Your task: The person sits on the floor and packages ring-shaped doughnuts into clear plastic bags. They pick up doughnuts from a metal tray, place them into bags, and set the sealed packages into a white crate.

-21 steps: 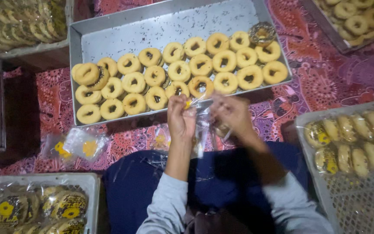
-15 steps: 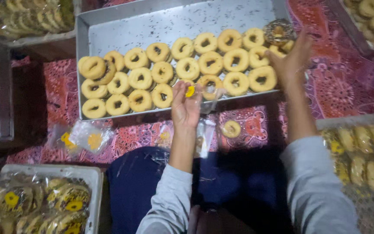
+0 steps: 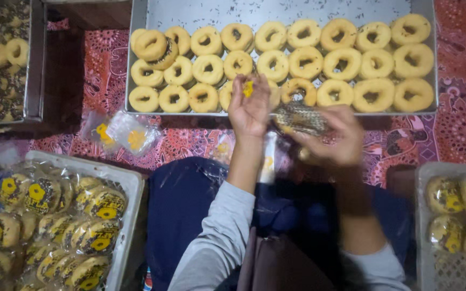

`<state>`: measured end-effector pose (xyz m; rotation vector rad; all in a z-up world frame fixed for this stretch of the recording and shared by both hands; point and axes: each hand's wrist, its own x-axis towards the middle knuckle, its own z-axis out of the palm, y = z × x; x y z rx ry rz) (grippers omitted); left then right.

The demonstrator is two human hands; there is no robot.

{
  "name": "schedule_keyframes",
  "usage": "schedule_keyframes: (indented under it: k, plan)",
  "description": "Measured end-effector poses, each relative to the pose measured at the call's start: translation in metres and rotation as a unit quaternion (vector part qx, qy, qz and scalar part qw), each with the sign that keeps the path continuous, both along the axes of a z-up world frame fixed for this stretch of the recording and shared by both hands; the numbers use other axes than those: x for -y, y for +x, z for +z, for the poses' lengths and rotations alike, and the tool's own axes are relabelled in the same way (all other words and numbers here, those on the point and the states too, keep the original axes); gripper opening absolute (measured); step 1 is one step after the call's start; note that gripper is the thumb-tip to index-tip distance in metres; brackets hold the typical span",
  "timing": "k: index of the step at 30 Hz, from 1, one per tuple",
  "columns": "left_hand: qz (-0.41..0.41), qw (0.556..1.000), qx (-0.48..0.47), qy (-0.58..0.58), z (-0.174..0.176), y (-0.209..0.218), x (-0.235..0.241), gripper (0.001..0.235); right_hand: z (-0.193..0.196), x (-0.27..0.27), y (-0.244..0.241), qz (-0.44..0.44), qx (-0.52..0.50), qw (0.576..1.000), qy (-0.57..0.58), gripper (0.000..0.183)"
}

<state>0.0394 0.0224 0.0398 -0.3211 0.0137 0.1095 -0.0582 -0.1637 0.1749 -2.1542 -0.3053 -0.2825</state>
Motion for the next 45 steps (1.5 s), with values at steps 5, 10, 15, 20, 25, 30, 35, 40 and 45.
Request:
schedule_keyframes:
  k: [5,10,15,20,25,30,35,40,45]
  plan:
    - [0.004,0.992,0.045,0.119,0.029,-0.036,0.019,0.055,-0.003,-0.076,-0.004,-0.042,0.219,0.966,-0.133,0.063]
    - [0.047,0.871,0.001,0.489,0.065,-0.118,0.023,0.071,-0.009,-0.103,0.008,-0.043,0.065,0.997,-0.018,0.063]
    - [0.372,0.28,0.074,0.882,0.078,-0.178,-0.062,0.079,-0.013,-0.1,-0.017,0.122,0.067,0.99,-0.007,0.068]
    - [0.324,0.331,0.017,0.886,0.067,-0.239,-0.116,0.028,-0.019,-0.126,-0.057,0.228,-0.31,0.923,0.026,0.055]
    - [0.16,0.605,-0.235,0.744,0.041,-0.302,-0.149,0.018,-0.028,-0.18,-0.111,0.244,0.008,0.965,-0.092,0.014]
    - [0.136,0.669,-0.24,0.691,0.012,-0.313,-0.174,0.024,-0.043,-0.212,-0.145,0.352,0.181,0.886,-0.24,0.01]
    - [0.153,0.536,-0.259,0.789,0.012,-0.33,-0.17,0.027,-0.064,-0.207,-0.134,0.36,0.187,0.913,-0.043,0.046]
    - [0.218,0.423,-0.226,0.85,0.002,-0.327,-0.164,0.023,-0.078,-0.212,-0.132,0.343,0.124,0.926,-0.097,0.039]
    - [0.23,0.592,-0.271,0.723,0.006,-0.33,-0.153,0.022,-0.082,-0.185,-0.088,0.2,0.036,0.977,-0.069,0.018]
